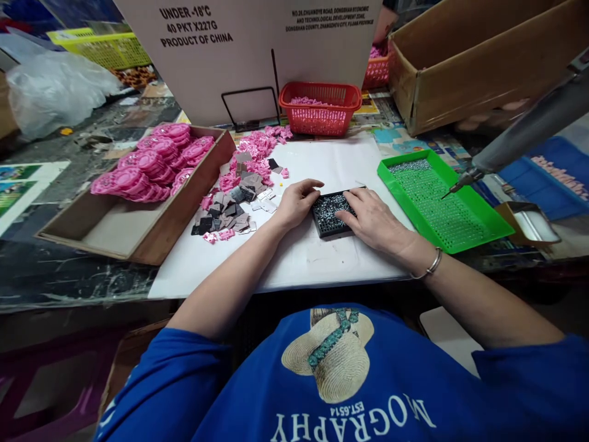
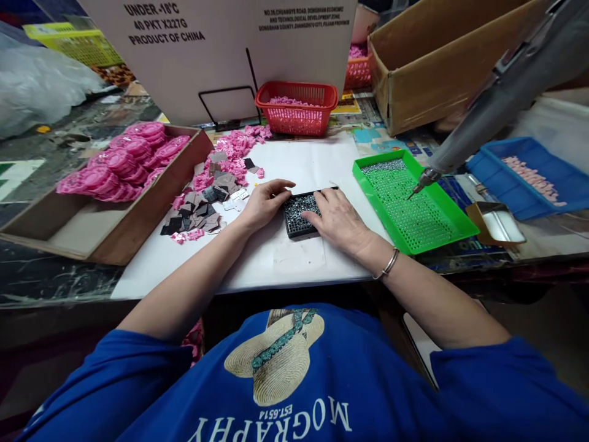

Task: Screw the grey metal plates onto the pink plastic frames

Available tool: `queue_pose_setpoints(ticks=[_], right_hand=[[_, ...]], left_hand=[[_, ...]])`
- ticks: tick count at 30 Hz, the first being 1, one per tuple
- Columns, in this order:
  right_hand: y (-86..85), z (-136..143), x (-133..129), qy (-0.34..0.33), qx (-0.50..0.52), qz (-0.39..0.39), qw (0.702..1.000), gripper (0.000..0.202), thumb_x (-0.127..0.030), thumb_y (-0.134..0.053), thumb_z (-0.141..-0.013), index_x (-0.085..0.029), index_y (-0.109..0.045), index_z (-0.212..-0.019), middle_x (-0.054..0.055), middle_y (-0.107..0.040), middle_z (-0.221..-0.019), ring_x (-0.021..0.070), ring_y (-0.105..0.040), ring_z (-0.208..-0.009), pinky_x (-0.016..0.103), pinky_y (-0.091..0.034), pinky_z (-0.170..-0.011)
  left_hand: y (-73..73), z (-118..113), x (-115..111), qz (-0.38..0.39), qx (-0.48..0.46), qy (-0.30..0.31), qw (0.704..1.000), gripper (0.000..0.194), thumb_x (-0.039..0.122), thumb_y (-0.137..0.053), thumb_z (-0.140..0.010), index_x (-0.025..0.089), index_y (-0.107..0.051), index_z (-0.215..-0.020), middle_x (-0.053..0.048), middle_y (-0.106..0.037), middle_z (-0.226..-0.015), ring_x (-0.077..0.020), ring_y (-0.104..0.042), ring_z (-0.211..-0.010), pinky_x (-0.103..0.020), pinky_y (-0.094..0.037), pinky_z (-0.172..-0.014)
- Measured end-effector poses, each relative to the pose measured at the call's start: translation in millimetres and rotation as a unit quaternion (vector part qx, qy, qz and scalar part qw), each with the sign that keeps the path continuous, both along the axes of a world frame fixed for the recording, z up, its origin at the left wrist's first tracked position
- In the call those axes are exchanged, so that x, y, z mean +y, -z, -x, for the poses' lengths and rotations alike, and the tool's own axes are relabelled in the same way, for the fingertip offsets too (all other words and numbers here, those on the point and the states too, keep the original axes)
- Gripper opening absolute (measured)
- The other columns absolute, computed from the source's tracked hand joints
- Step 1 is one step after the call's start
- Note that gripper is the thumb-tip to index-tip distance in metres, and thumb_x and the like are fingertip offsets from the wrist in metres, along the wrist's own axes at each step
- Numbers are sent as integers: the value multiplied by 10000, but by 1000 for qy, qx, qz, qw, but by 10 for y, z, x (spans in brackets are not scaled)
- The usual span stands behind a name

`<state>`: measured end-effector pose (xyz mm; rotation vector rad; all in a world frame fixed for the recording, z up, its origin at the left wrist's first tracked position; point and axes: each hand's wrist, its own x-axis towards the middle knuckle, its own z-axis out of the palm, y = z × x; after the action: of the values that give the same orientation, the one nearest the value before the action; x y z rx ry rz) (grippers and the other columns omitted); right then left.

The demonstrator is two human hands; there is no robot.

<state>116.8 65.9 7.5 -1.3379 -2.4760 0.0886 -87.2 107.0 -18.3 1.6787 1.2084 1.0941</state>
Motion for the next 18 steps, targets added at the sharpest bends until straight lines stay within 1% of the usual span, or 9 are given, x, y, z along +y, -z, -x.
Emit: queue_pose_setpoints(ticks=[2,4,6,8,12,14,16,18], right_hand=[[32,106,-52,-18,5,3,1000,581,-518,-339,-993,-69,-620,-1231,212,-609,-1264,342,-534,-1199,524,-440,-1077],[62,195,-107,-59,15,2,998,561,-497,-352,-998,-72,-632,-1234,204,-611,-1294,325,-521,-1244,512,-415,-1113],[86,249,-139,-94,29,-7,995,550,-479,-338,-1008,-85,-633,-1254,187,-615,-1316,304,-528,-1258,497,-414,-1121],[104,255,-134,-110,29,-14,993,568,-485,-323,-1011,-92,-606,-1308,176,-599,-1366,308,-519,-1294,502,-416,-1121],[100,110,-65,-92,-18,-1,996,606,-501,-359,-998,-77,-558,-1381,179,-557,-1442,357,-445,-1394,552,-405,-1131],[71,-18,-41,-70,-18,3,997,574,-476,-371,-999,-85,-584,-1361,184,-572,-1425,353,-484,-1366,563,-417,-1124],[33,-137,-29,-41,5,-6,999,533,-445,-356,-1007,-107,-616,-1326,180,-604,-1386,333,-541,-1312,564,-435,-1114],[4,-200,-28,-15,19,-12,1000,538,-435,-331,-1014,-100,-607,-1332,186,-602,-1384,320,-542,-1320,546,-430,-1134]], left_hand=[[-1,1,-1,-5,4,1,1000,227,134,-571,-864,132,-702,-1049,-15,-675,-806,-121,-586,-744,-262,-455,-763],[3,4,2,-9,8,-2,1000,233,140,-570,-860,132,-704,-1051,-8,-670,-797,-118,-584,-744,-255,-453,-763],[9,6,4,-10,8,-3,1000,239,153,-570,-860,133,-704,-1056,-7,-669,-797,-119,-583,-747,-253,-454,-763],[14,9,5,-10,7,0,1000,242,170,-572,-861,137,-702,-1062,-8,-672,-804,-122,-585,-750,-254,-456,-763],[11,10,-1,-10,8,3,1000,235,177,-574,-866,138,-702,-1060,-11,-674,-803,-123,-584,-746,-259,-459,-764],[9,8,-6,-10,9,2,1000,227,166,-571,-870,141,-701,-1055,-15,-679,-814,-122,-583,-750,-263,-460,-768],[9,6,-9,-9,9,0,1000,216,154,-572,-873,151,-701,-1047,-17,-682,-819,-123,-582,-752,-267,-460,-766],[9,7,-10,-10,7,-1,1000,206,145,-575,-875,162,-704,-1036,-19,-682,-817,-124,-579,-748,-272,-461,-762]])
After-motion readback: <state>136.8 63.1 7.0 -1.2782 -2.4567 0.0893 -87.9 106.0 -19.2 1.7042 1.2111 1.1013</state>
